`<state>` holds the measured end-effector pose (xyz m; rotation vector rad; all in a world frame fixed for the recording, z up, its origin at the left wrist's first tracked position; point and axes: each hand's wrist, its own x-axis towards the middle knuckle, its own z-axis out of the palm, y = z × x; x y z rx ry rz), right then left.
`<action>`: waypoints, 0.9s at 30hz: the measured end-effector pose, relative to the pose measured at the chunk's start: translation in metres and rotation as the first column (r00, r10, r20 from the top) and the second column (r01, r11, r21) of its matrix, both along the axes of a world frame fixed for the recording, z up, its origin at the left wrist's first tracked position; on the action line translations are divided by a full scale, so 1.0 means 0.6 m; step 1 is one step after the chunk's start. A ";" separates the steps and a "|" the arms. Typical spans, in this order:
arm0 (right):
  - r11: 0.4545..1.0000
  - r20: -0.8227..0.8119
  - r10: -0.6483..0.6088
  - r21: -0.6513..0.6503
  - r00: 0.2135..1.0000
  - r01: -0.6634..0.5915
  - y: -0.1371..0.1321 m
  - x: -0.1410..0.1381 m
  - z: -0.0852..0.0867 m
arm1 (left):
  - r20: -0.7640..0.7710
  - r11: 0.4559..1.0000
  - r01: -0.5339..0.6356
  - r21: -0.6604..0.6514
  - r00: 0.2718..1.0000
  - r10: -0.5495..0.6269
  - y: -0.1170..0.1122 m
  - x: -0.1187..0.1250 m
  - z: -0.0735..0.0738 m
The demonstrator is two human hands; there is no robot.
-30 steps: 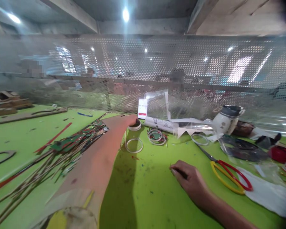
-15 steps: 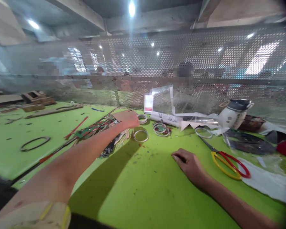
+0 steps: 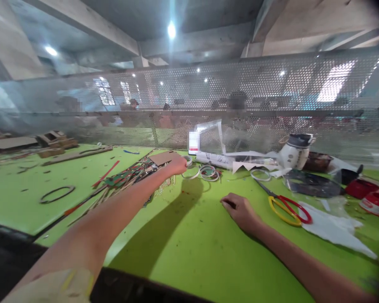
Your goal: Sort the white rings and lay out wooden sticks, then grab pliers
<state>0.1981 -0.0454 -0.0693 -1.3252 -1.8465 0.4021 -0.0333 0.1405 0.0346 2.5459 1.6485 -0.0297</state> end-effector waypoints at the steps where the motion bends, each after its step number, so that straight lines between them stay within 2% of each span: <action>1: 1.000 -0.001 0.000 0.002 1.000 0.000 0.000 0.000 0.000 | -0.007 1.000 0.006 -0.017 1.000 -0.006 0.004 0.015 0.003; 6: 1.000 0.004 -0.006 0.009 1.000 0.006 0.000 -0.002 0.002 | -0.022 0.999 0.004 -0.033 1.000 -0.005 0.029 0.107 -0.009; 10: 1.000 0.011 -0.008 0.008 1.000 0.008 0.000 -0.004 0.006 | -0.042 0.999 -0.027 -0.032 0.999 0.026 0.048 0.149 -0.029; 15: 1.000 0.014 -0.008 -0.004 1.000 0.008 -0.001 -0.006 0.008 | -0.044 0.998 -0.046 -0.050 0.998 0.043 0.057 0.147 -0.047; 21: 1.000 0.019 -0.010 -0.023 1.000 0.010 -0.005 -0.009 0.015 | 0.002 0.996 -0.087 -0.035 0.996 0.087 0.045 0.136 -0.063; 27: 1.000 0.023 -0.014 -0.026 1.000 0.015 -0.005 -0.008 0.014 | 0.059 0.990 -0.128 -0.055 0.990 0.131 0.030 0.149 -0.066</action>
